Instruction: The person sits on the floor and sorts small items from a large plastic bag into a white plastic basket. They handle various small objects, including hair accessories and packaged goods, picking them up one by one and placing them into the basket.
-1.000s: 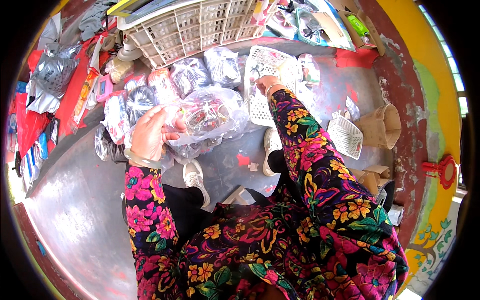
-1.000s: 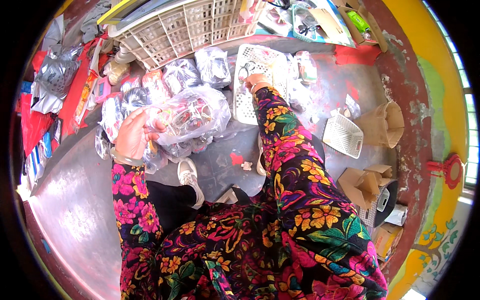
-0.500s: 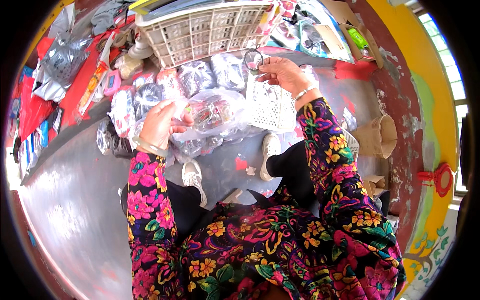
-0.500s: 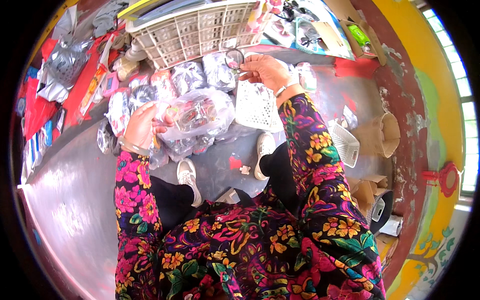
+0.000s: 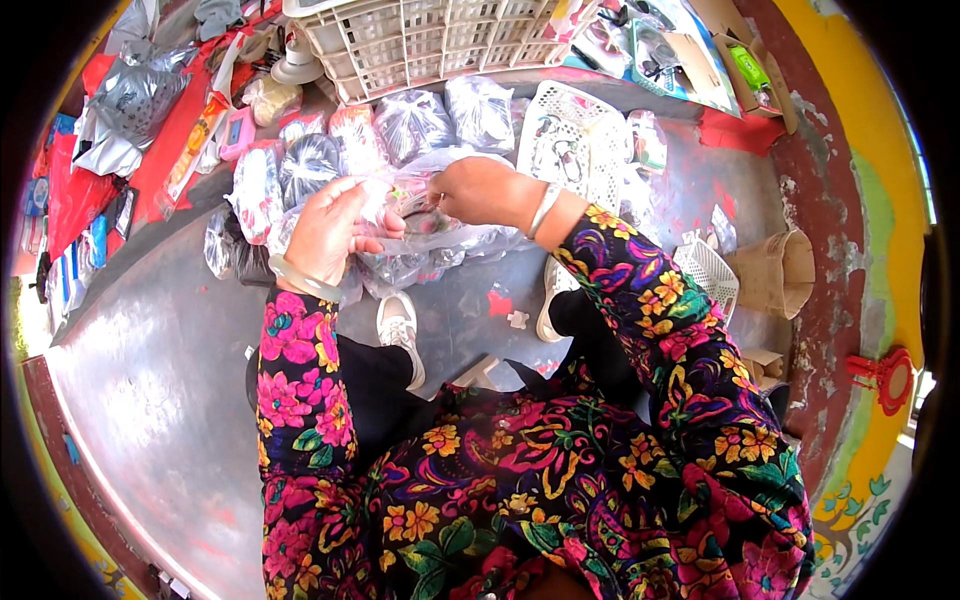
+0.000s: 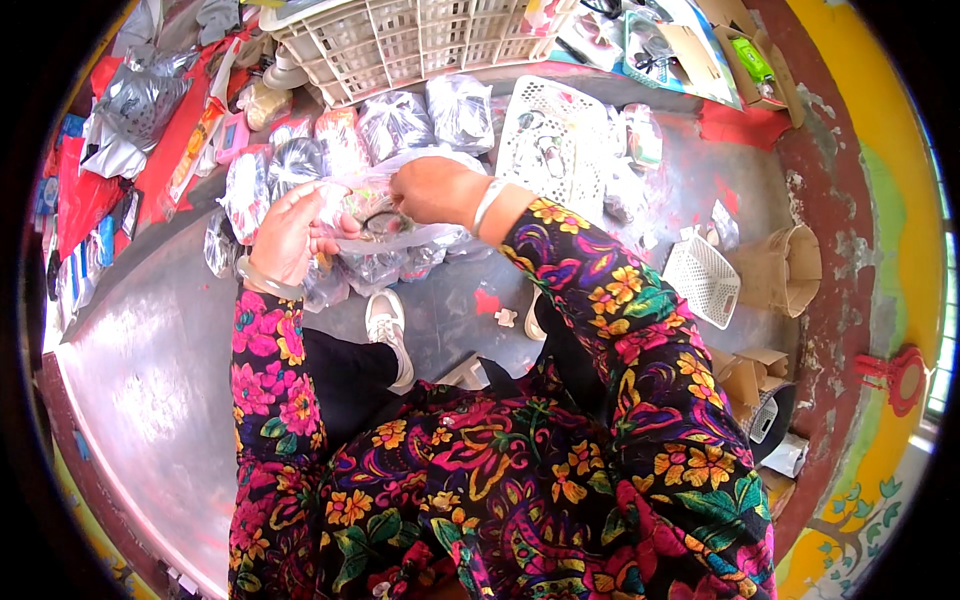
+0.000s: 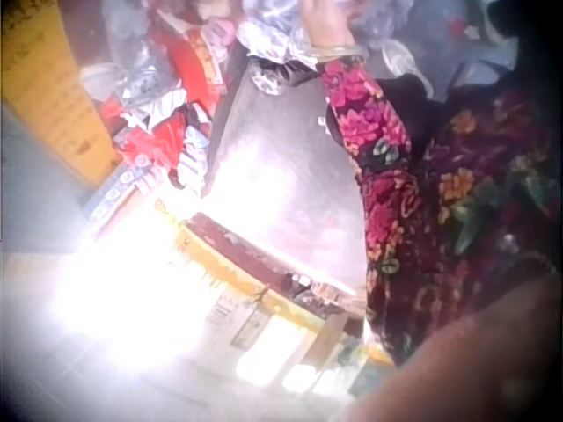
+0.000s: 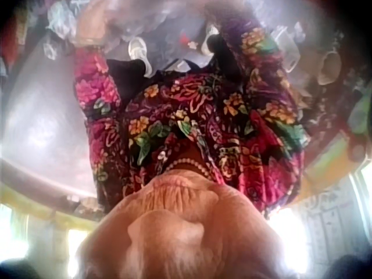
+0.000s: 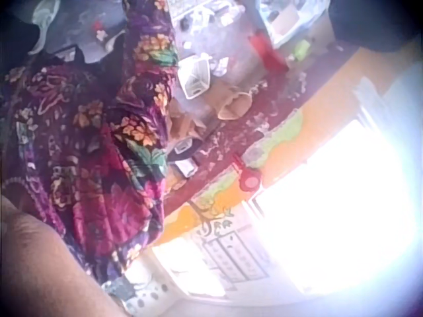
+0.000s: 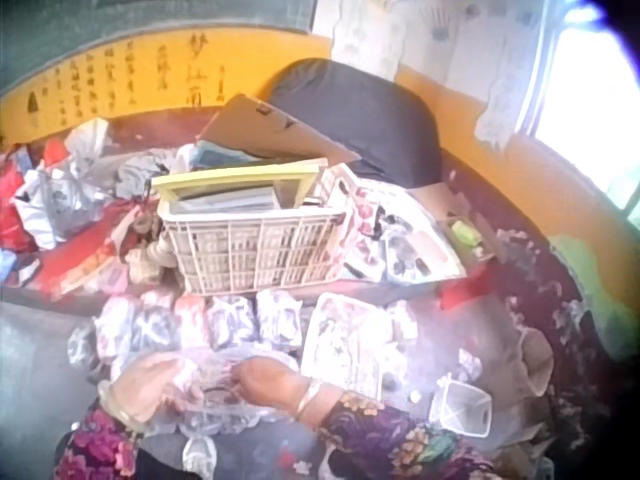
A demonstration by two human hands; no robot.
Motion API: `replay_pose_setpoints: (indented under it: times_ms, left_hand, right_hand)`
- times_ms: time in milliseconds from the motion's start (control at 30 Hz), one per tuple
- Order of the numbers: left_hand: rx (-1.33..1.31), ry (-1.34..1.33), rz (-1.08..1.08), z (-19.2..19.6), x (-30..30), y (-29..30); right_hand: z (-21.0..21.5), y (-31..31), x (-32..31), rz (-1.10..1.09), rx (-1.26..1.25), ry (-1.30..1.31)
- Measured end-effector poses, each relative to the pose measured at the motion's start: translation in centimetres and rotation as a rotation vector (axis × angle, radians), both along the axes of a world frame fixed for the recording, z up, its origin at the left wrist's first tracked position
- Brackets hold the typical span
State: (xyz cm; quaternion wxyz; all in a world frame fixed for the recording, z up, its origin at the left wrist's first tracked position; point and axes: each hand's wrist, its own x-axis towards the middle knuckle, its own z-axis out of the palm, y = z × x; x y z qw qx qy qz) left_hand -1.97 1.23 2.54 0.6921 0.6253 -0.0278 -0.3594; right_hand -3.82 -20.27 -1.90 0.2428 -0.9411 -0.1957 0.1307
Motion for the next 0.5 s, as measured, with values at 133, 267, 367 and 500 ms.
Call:
replay_pose_setpoints:
  times_ms: [133,267,367,500]
  left_hand:
    - [-0.003,-0.003,0.004,0.0,0.1,0.2]
    - [-0.010,0.018,0.033,0.1,0.0,0.2]
    - [-0.007,0.019,0.026,0.0,0.2,0.0]
    - [-0.011,0.033,-0.004,-0.4,0.4,-0.9]
  right_hand:
    - [0.9,0.5,0.5,-0.078,-0.047,-0.091]
    - [0.8,0.4,0.5,0.024,-0.031,-0.053]
    - [-1.0,1.6,-0.4,0.080,0.010,0.065]
    - [-1.1,1.6,-0.9,0.157,0.046,0.216]
